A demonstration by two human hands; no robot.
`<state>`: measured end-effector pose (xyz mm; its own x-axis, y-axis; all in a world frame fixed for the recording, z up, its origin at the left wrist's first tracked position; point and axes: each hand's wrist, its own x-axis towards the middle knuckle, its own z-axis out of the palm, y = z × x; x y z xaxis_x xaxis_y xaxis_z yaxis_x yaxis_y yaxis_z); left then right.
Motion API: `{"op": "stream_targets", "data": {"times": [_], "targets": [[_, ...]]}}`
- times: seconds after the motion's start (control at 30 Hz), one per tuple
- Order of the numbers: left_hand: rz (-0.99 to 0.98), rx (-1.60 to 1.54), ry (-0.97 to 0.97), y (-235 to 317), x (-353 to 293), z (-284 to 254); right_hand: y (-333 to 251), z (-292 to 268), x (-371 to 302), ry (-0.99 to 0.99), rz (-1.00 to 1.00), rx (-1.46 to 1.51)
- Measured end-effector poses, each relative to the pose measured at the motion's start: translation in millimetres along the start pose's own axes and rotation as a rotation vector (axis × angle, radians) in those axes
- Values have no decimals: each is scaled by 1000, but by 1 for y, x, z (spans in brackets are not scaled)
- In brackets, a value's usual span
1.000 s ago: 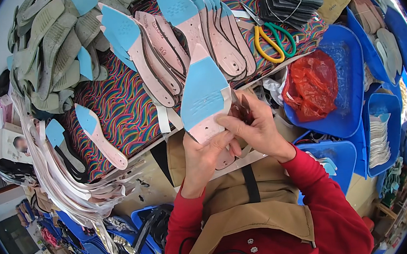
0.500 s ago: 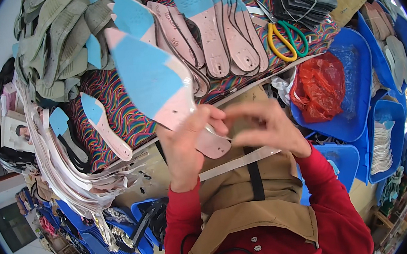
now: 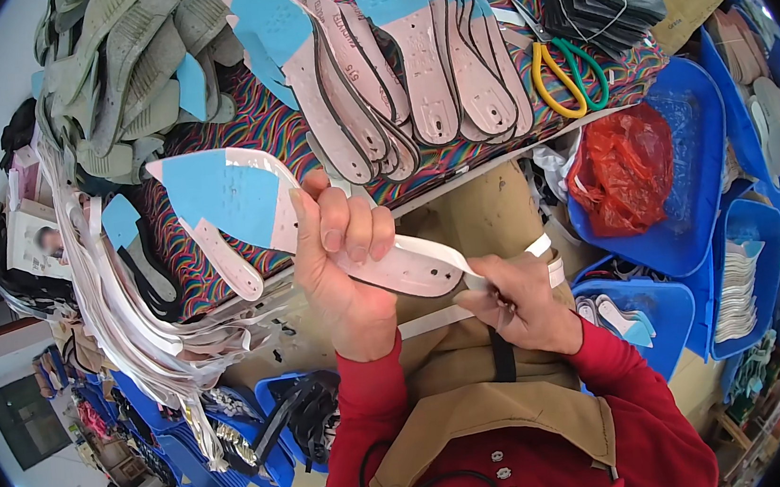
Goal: Applying adhesive strips and assembling shoe insoles and soles at a workbench.
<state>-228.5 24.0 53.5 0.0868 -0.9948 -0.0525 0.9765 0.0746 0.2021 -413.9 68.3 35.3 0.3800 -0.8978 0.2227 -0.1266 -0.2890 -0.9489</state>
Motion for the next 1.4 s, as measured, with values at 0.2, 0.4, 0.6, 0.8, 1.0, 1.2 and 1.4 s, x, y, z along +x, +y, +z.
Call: {"op": "stream_targets", "data": {"times": [0.2,0.4,0.6,0.8,1.0,1.2,1.4], "targets": [[68,427,114,-26,-22,6,-2,11,11,157,159,185],[7,509,100,-50,-36,-2,0,5,17,151,60,102],[-39,551,165,-47,-37,-4,3,-7,19,101,25,30],[-36,664,194,-42,-38,-12,2,-8,24,103,16,13],[-662,1218,68,-6,-47,14,4,-46,36,102,24,-12],[245,2155,-745,21,-25,50,1,-65,46,-205,-118,-118],[-327,2301,-975,21,-2,36,2,-52,44,-360,-226,-236]]}}
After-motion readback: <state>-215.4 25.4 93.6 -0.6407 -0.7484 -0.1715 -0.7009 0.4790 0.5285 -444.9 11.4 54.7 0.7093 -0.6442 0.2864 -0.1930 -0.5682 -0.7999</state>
